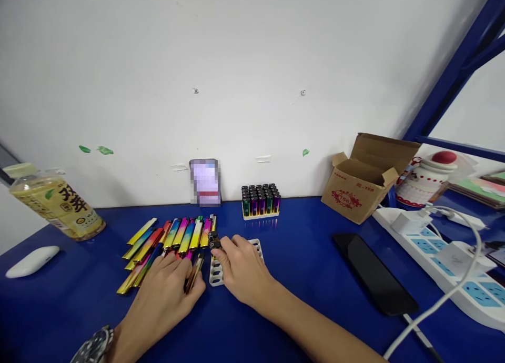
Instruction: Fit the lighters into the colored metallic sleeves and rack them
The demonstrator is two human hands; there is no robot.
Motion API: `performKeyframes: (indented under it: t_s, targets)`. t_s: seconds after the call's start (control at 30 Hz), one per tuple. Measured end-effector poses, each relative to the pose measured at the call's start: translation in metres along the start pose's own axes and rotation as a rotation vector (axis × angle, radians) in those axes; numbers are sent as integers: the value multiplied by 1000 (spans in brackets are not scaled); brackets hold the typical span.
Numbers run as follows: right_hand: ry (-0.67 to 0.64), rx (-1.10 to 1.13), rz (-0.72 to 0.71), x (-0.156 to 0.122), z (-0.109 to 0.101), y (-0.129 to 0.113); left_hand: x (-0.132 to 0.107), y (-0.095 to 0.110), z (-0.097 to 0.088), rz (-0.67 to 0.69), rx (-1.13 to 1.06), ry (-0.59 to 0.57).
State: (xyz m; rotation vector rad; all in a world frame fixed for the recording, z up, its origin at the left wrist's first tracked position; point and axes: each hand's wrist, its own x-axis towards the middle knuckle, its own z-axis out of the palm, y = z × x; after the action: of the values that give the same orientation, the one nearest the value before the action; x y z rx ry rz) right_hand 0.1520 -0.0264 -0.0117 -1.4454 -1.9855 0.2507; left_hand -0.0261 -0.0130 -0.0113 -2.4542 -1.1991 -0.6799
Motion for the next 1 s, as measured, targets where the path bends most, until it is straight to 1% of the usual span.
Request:
performKeyframes:
  t_s: [0.1,0.2,0.3,0.37,0.4,0.47,0.53,0.57,0.63,0.73,0.8,0.87,0.93,1.0]
  targets:
    - [-13,-53,16,1,1,-1,2,-3,-1,-31,-36,133]
    - [-24,-80,42,1,4,0,3,-4,-2,-31,-162,227]
    - [-11,-59,56,1,6,1,2,-2,-3,1,-305,234]
    - [53,3,46,0,5,2,0,0,-3,26,-355,224]
    - [88,54,17,-1,3,2,-1,0,-3,37,-369,224]
    - [123,169,-96,-2,-1,0,-2,1,-2,58,-393,222]
    - [100,246,-220,-5,-4,-3,-4,0,-1,76,-419,215]
    - [84,264,-244,-5,-5,-6,-5,0,0,84,-429,211]
    - [78,284,-206,-7,-5,-11,-6,-2,0,106,-440,197]
    - [127,362,-144,-9,-1,-14,-7,-3,-1,160,-439,180]
    - [226,443,-136,-10,2,-12,-6,-4,-3,205,-426,175]
    - [373,567,-86,-9,4,-9,-4,-4,-5,210,-414,179]
    - [492,744,1,-6,4,-4,-2,-5,-5,166,-399,195]
    - [520,912,100,-1,3,0,0,-5,-4,106,-369,206]
